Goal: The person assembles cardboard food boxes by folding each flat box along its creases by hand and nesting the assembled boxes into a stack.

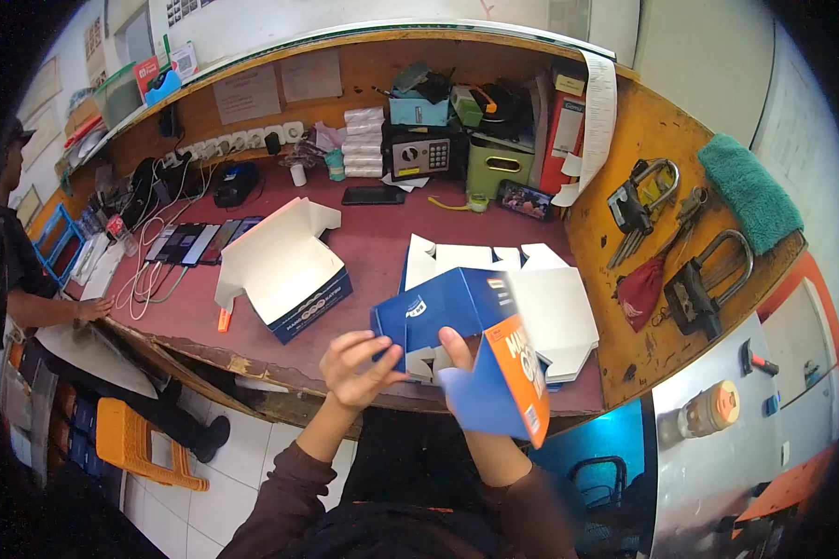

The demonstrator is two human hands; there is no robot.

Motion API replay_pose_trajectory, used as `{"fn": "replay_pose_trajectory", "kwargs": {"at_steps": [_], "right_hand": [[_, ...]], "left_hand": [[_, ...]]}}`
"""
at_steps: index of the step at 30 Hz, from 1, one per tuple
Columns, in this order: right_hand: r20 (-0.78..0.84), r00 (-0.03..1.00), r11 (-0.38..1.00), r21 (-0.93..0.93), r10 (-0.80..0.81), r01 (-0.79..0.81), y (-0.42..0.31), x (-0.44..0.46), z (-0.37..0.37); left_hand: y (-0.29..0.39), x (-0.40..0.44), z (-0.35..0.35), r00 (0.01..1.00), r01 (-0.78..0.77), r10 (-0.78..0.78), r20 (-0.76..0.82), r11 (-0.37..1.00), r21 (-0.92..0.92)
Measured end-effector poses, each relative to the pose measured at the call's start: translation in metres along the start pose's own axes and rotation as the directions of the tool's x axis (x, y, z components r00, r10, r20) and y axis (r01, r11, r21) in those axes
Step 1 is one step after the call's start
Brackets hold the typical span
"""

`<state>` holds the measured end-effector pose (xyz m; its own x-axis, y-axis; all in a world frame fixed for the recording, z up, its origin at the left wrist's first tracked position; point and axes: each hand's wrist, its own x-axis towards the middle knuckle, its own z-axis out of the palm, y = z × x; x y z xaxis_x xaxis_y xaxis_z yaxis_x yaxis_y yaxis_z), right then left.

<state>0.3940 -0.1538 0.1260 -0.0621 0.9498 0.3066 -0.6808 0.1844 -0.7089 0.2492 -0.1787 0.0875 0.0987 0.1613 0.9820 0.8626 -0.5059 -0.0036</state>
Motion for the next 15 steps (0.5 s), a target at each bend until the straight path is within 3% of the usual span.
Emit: {"fn": "replay_pose_trajectory", "kwargs": {"at_steps": [1, 2, 3, 4, 5, 6, 9, 10, 15], "right_hand": [[0.094, 0.994, 0.907, -0.413, -0.048, 0.083, -0.008, -0.002, -0.004], [0.202, 0.978, 0.648, -0.739, -0.05, 0.186, -0.012, -0.003, -0.007], [0.205, 0.978, 0.649, -0.738, -0.047, 0.186, -0.006, -0.002, -0.006], [0.105, 0.994, 0.894, -0.44, -0.039, 0.082, 0.004, 0.0, -0.006], [0.014, 1.0, 0.998, -0.064, 0.008, -0.007, 0.011, 0.0, -0.004], [0.012, 1.0, 0.998, -0.06, 0.009, -0.008, 0.006, -0.003, 0.002], [0.131, 0.991, 0.999, 0.036, 0.017, -0.022, -0.009, -0.003, 0.011], [0.123, 0.992, 0.999, 0.03, 0.006, -0.01, -0.008, -0.003, 0.01], [0.115, 0.991, 0.993, 0.105, -0.071, 0.059, -0.005, 0.001, 0.001]], "left_hand": [[0.002, 0.0, 0.0, 0.995, -0.075, 0.077, 0.066, 0.997, -0.025], [0.002, -0.001, 0.004, 0.991, -0.096, 0.095, 0.092, 0.995, 0.005], [-0.002, -0.004, 0.004, 0.991, -0.094, 0.093, 0.093, 0.995, 0.009], [-0.006, -0.007, 0.005, 0.993, -0.097, 0.096, 0.07, 0.995, 0.014], [-0.009, -0.009, 0.005, 0.994, -0.101, 0.1, 0.048, 0.995, 0.018], [-0.01, -0.007, 0.009, 0.997, -0.05, 0.047, -0.062, 0.997, -0.057], [-0.013, -0.001, 0.002, 0.994, -0.034, 0.02, -0.103, 0.991, -0.132], [-0.016, 0.008, -0.009, 0.991, -0.129, 0.13, 0.014, 0.99, -0.055], [-0.016, 0.016, -0.016, 0.976, -0.192, 0.184, 0.114, 0.979, 0.064]]}}
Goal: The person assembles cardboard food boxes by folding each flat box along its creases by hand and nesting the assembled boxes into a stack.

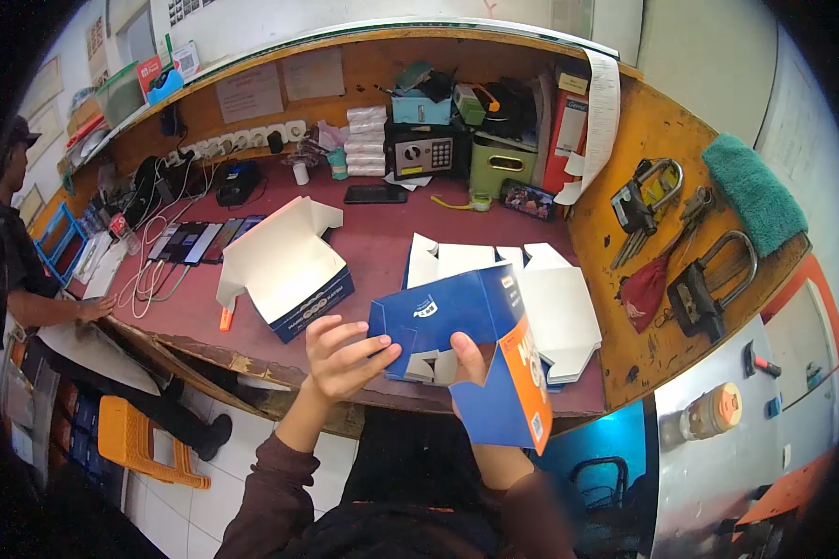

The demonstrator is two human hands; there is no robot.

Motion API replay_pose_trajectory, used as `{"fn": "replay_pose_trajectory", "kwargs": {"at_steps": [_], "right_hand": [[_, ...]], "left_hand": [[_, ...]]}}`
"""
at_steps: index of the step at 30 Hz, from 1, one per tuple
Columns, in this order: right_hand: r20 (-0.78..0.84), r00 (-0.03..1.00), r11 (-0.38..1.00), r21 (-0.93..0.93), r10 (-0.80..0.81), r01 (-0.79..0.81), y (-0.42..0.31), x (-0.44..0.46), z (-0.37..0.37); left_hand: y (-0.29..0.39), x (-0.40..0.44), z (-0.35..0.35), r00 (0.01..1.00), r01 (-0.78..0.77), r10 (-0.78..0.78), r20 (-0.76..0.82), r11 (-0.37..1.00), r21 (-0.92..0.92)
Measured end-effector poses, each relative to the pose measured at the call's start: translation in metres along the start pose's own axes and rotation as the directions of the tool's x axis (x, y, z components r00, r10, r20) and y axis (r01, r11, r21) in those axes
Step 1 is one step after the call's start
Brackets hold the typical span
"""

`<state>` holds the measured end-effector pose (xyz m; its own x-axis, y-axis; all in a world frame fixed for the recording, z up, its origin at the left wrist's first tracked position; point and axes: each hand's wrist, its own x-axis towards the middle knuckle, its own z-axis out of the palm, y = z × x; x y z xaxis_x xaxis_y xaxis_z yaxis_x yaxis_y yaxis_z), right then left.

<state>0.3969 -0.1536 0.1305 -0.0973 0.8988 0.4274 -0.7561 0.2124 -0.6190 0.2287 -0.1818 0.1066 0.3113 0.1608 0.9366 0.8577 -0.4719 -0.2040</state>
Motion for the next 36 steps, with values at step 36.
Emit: {"fn": "replay_pose_trajectory", "kwargs": {"at_steps": [36], "right_hand": [[0.789, 0.406, 0.057, -0.484, 0.462, 0.873, 0.098, 0.058, 0.075]], "left_hand": [[-0.094, -0.082, -0.09, 0.596, 0.747, -0.731, 0.332, 0.657, 0.104]]}}
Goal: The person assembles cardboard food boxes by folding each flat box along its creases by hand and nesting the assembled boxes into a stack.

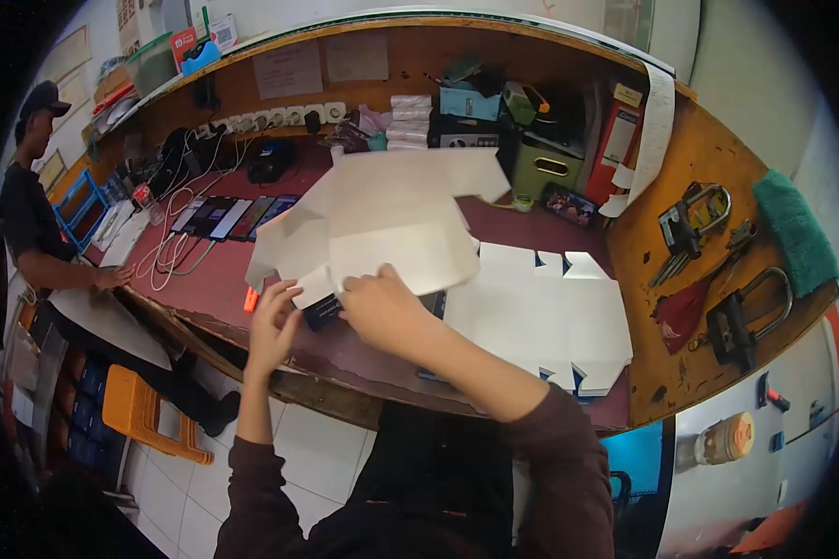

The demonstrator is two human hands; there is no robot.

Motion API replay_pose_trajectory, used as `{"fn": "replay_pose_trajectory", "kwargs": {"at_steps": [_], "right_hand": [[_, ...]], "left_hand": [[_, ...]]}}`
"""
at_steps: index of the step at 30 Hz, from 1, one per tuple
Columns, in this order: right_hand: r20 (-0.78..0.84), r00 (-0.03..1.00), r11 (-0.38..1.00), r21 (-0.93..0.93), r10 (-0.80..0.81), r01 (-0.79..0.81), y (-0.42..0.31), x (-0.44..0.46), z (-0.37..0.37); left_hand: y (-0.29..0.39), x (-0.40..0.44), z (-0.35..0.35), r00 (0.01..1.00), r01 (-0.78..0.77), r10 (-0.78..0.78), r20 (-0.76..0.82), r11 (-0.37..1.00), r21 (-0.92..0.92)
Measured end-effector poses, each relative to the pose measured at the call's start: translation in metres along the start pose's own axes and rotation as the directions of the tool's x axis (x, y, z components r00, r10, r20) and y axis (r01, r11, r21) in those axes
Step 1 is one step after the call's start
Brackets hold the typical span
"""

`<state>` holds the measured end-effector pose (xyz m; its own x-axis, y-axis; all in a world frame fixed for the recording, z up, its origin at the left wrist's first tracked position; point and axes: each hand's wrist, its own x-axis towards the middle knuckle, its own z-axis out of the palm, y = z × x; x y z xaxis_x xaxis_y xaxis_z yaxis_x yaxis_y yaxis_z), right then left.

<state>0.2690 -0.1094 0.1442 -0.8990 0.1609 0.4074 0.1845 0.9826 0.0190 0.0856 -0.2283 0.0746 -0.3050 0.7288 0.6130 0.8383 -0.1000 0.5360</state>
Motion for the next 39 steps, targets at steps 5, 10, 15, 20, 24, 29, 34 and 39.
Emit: {"fn": "replay_pose_trajectory", "kwargs": {"at_steps": [5, 10, 15, 20, 24, 29, 34, 39], "right_hand": [[0.204, 0.962, 0.979, 0.127, -0.183, 0.16, -0.019, 0.055, 0.022], [0.234, 0.962, 0.951, 0.302, -0.137, 0.062, -0.014, 0.08, 0.026], [0.234, 0.966, 0.939, 0.342, -0.112, 0.026, 0.008, 0.088, 0.046], [0.262, 0.963, 0.953, 0.304, -0.067, -0.016, 0.008, 0.087, 0.049], [0.23, 0.968, 0.946, 0.324, -0.103, 0.024, 0.0, 0.079, 0.044], [0.167, 0.969, 0.862, 0.501, -0.185, 0.078, -0.03, 0.063, 0.019], [0.185, 0.968, 0.875, 0.48, -0.171, 0.062, -0.023, 0.07, 0.031], [0.219, 0.969, 0.927, 0.374, -0.112, 0.023, 0.006, 0.073, 0.051]], "left_hand": [[-0.05, -0.006, -0.004, 0.982, -0.14, 0.09, 0.166, 0.937, 0.321], [-0.048, -0.009, 0.008, 0.968, -0.25, 0.233, 0.093, 0.931, 0.268], [-0.04, -0.01, 0.011, 0.972, -0.233, 0.229, 0.046, 0.94, 0.248], [-0.036, -0.007, 0.013, 0.959, -0.274, 0.282, -0.001, 0.935, 0.224], [-0.043, -0.012, 0.012, 0.966, -0.259, 0.258, 0.028, 0.946, 0.196], [-0.058, -0.026, 0.022, 0.977, -0.183, 0.201, -0.069, 0.961, 0.207], [-0.066, -0.038, 0.018, 0.968, -0.25, 0.241, 0.072, 0.88, 0.404], [-0.033, -0.019, 0.016, 0.948, -0.286, 0.308, -0.076, 0.934, 0.214]]}}
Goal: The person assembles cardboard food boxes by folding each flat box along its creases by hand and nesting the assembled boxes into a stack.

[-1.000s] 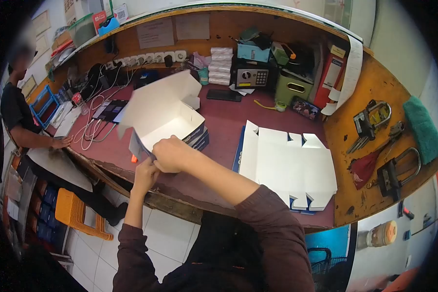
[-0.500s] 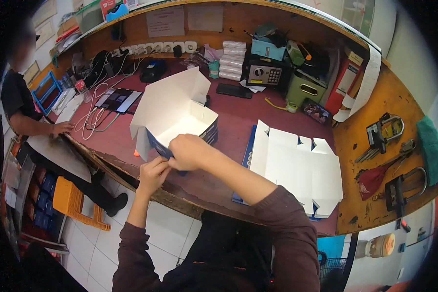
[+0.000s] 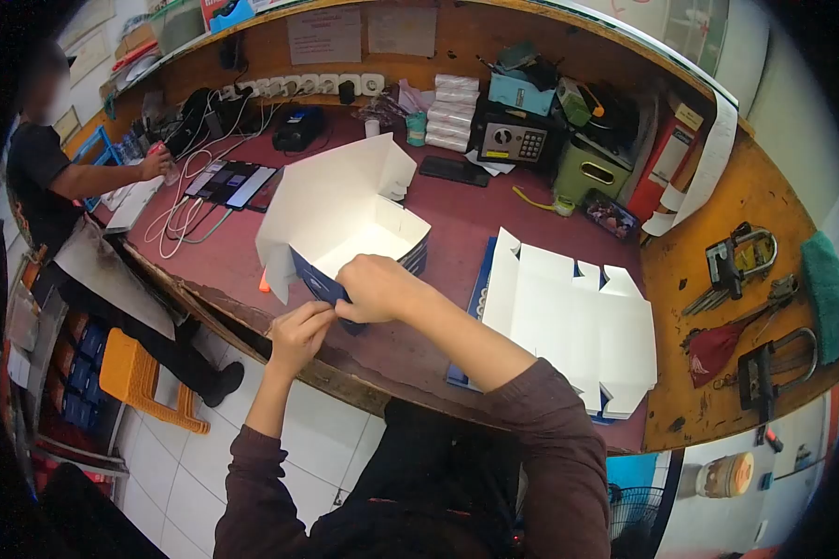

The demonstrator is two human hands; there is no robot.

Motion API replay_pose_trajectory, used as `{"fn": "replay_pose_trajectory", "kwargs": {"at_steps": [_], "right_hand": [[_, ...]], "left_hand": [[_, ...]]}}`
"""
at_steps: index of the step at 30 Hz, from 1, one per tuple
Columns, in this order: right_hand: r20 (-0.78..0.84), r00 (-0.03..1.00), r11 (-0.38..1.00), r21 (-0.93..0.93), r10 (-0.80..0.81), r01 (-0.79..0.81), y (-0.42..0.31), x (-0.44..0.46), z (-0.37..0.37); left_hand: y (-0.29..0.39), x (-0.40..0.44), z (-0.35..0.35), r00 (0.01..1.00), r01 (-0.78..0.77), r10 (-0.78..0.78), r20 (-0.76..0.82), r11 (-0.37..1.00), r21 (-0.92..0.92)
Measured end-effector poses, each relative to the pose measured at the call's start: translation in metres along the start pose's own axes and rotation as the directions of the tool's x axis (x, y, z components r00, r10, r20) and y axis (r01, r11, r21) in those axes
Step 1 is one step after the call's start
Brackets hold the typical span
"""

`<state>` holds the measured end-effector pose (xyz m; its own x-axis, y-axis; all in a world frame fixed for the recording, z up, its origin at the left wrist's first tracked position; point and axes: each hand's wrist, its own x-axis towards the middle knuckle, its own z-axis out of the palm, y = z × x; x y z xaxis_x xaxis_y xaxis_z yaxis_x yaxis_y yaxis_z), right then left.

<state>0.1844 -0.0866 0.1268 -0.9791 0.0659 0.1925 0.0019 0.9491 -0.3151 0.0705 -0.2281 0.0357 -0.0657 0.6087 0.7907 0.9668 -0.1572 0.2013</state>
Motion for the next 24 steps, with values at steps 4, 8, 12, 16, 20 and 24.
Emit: {"fn": "replay_pose_trajectory", "kwargs": {"at_steps": [4, 8, 12, 16, 20, 24], "right_hand": [[-0.016, 0.999, 0.997, -0.062, 0.048, -0.049, -0.008, -0.005, 0.007], [0.032, 0.994, 0.985, -0.141, 0.108, -0.103, -0.017, -0.004, 0.017], [0.296, 0.934, 0.978, -0.12, 0.201, -0.172, -0.015, 0.007, 0.004], [0.096, 0.969, 0.968, -0.137, 0.225, -0.212, -0.015, 0.027, 0.012], [-0.093, 0.988, 0.958, -0.246, 0.127, -0.147, -0.021, 0.02, 0.024], [-0.123, 0.981, 0.941, -0.284, 0.153, -0.182, -0.026, 0.019, 0.029]], "left_hand": [[-0.002, 0.001, -0.001, 0.997, -0.019, 0.021, 0.068, 1.0, -0.025], [-0.01, -0.001, 0.0, 0.988, -0.003, 0.018, 0.156, 0.995, -0.101], [-0.004, 0.0, 0.003, 0.986, 0.033, -0.01, 0.167, 0.99, -0.135], [0.003, -0.005, 0.01, 0.983, 0.01, 0.002, 0.182, 0.998, -0.063], [-0.014, -0.012, 0.021, 0.952, 0.233, -0.273, 0.138, 0.939, 0.254], [-0.019, -0.02, 0.038, 0.986, 0.163, -0.169, 0.001, 0.951, 0.263]]}}
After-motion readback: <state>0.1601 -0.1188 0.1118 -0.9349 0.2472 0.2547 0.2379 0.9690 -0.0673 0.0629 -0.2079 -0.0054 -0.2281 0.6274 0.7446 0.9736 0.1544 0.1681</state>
